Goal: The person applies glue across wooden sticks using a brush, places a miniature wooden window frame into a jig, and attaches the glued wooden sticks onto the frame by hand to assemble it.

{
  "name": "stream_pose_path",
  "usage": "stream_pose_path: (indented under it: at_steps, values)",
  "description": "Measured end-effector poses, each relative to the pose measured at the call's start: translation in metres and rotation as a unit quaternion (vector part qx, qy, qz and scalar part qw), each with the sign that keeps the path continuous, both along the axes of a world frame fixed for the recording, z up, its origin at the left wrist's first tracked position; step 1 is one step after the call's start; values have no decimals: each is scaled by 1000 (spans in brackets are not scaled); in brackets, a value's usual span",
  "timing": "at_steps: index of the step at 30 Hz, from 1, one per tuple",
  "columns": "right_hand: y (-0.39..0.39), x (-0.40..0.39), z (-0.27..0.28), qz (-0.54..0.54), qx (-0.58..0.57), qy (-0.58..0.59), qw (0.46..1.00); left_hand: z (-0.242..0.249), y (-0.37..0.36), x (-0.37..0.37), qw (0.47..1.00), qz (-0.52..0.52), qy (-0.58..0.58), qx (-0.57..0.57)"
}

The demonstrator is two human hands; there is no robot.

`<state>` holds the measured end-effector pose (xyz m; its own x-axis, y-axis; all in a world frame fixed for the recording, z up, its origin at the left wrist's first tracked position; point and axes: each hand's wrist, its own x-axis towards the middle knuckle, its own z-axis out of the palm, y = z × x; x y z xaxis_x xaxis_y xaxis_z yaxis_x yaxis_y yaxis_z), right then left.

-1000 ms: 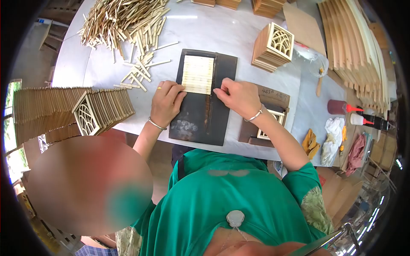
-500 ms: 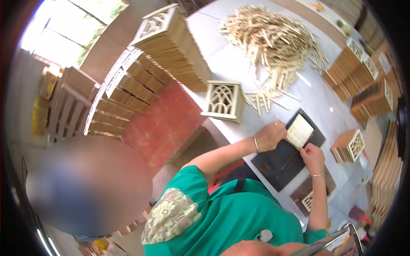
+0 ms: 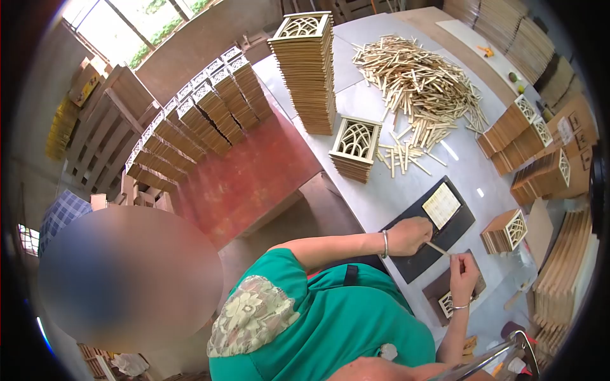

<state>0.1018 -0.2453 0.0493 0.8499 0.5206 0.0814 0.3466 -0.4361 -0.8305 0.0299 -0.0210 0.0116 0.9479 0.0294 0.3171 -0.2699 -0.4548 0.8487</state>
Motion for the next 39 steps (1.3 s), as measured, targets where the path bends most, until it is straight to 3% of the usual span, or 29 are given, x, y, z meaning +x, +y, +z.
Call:
stream_pose_path:
  at_steps: [3, 9, 12, 13, 15, 17, 22, 25, 29, 39]
  values:
    - [-27, -10, 1, -23, 0, -16, 1000, 9, -22, -1, 999, -33, 21, -21]
    - [-77, -35, 1, -90, 56, 99, 989, 14, -58, -10, 995, -80, -3, -55]
    - [-99, -54, -5, -120, 20, 83, 989, 6, -74, -13, 985, -93, -131, 61]
    - [-101, -62, -1, -121, 18, 90, 988, 10, -70, -13, 961, -136, -188, 150]
    - [-104, -78, 7, -152, 13, 153, 976, 12, -81, -21, 973, -126, -140, 135]
    - [-104, -87, 2, -182, 38, 175, 967, 6, -81, -19, 961, -183, -141, 152]
    - [-109, -116, -9, -260, 41, 62, 963, 8, -93, -14, 973, -181, -81, 114]
    - [-105, -127, -13, -211, -6, -118, 970, 4, -99, -12, 971, -192, -63, 129]
    - [-97, -136, -25, -164, -80, -216, 959, 5, -110, -8, 967, -204, -54, 146]
    - [-101, -135, -35, -170, -162, -186, 954, 4, -123, -3, 960, -220, -33, 168]
